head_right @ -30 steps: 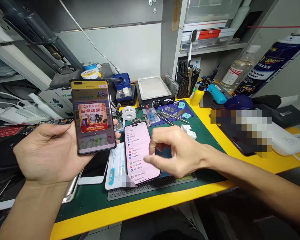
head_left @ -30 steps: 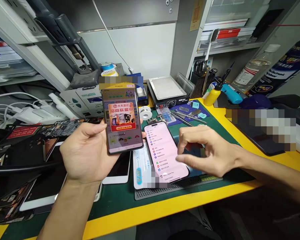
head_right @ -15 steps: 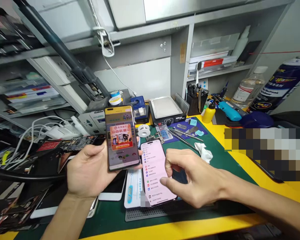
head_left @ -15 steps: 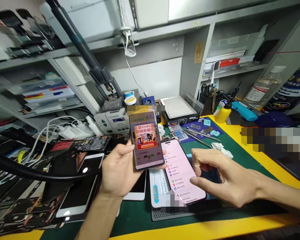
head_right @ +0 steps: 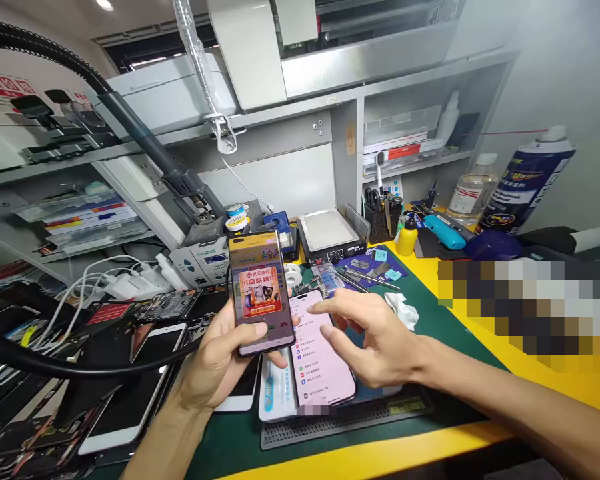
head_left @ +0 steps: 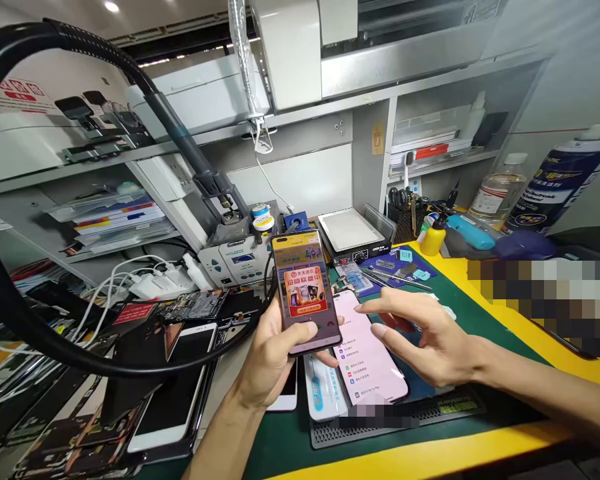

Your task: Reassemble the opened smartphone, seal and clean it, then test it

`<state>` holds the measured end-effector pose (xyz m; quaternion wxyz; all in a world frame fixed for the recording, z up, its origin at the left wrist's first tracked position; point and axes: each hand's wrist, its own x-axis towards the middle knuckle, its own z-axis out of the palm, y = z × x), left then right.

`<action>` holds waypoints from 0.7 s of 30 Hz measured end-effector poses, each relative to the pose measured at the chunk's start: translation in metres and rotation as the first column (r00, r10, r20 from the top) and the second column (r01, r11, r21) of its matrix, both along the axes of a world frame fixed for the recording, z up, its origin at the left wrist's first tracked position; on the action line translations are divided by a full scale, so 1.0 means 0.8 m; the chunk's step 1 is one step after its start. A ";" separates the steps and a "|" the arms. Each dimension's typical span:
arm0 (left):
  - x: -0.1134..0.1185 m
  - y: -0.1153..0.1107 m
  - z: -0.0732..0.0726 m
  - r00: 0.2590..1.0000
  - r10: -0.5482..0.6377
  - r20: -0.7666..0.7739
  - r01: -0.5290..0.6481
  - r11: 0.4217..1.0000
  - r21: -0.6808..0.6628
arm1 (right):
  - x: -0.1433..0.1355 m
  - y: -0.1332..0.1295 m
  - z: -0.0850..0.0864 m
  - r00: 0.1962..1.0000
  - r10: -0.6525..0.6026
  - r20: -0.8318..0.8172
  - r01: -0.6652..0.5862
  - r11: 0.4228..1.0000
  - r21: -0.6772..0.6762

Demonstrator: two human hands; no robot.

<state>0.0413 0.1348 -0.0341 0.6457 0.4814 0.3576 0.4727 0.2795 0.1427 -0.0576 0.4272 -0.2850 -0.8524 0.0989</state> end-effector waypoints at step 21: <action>-0.004 -0.003 -0.004 0.970 -0.136 0.201 0.154 0.985 -0.074 | -0.015 0.008 0.004 0.972 -0.062 0.228 0.038 0.993 0.109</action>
